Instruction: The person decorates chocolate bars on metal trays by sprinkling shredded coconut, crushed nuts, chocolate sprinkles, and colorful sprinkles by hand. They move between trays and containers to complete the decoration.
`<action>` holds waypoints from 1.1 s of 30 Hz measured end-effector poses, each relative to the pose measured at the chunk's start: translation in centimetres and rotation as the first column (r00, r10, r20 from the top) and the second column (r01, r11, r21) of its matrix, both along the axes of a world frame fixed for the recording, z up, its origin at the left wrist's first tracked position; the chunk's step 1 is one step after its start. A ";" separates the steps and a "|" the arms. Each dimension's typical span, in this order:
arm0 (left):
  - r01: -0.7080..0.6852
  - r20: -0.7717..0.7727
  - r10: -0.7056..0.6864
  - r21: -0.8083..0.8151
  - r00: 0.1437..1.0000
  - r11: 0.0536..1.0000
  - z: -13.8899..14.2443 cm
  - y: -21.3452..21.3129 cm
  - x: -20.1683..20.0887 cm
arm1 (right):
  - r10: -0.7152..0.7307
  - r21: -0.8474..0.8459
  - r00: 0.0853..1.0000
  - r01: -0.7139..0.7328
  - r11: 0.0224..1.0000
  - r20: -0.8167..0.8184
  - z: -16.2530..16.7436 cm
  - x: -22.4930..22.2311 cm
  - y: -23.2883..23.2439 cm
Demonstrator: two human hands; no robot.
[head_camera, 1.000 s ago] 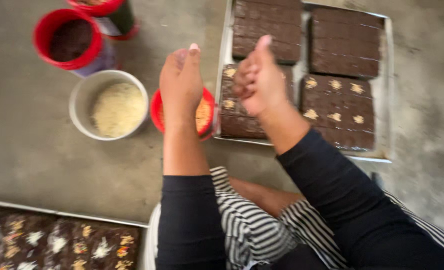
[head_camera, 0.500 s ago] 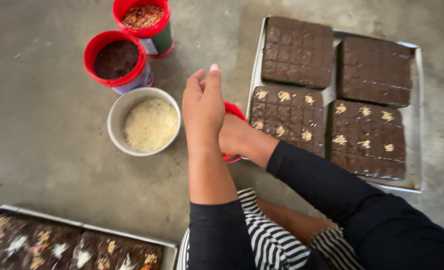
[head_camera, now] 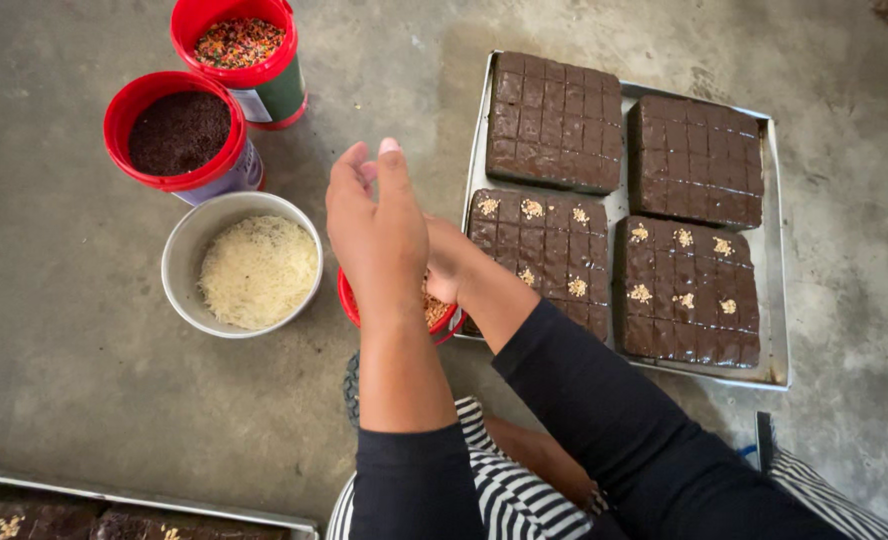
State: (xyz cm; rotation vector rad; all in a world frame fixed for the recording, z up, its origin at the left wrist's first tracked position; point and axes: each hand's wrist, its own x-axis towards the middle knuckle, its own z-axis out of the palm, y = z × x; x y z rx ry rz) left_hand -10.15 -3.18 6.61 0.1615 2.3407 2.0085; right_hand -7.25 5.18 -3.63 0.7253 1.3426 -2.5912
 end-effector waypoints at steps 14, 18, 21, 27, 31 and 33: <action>-0.002 -0.084 0.014 0.151 0.996 0.989 1.9 0.4 1.8 | -0.277 -0.184 0.956 0.257 0.949 -0.093 0.7 2.0 -1.4; -0.019 -0.056 0.032 0.211 0.998 0.977 1.9 0.3 2.1 | -0.312 -0.126 0.949 0.305 0.944 -0.040 1.1 2.1 1.7; 0.003 -0.030 0.004 0.244 1.000 0.970 1.6 0.8 2.2 | -0.439 -0.134 0.890 0.423 0.896 -0.121 4.1 1.1 9.4; 0.148 0.223 -0.227 0.323 0.948 0.935 0.7 2.7 2.8 | -0.555 -0.016 0.788 0.572 0.820 -0.266 5.5 -1.3 22.6; 0.214 0.258 -0.279 0.253 0.925 0.944 0.6 3.3 3.5 | -0.587 0.134 0.758 0.637 0.759 -0.285 0.7 -2.5 23.5; 0.220 0.258 -0.286 0.257 0.923 0.941 0.6 3.1 3.7 | -0.586 0.124 0.760 0.635 0.763 -0.282 -1.3 -2.7 23.4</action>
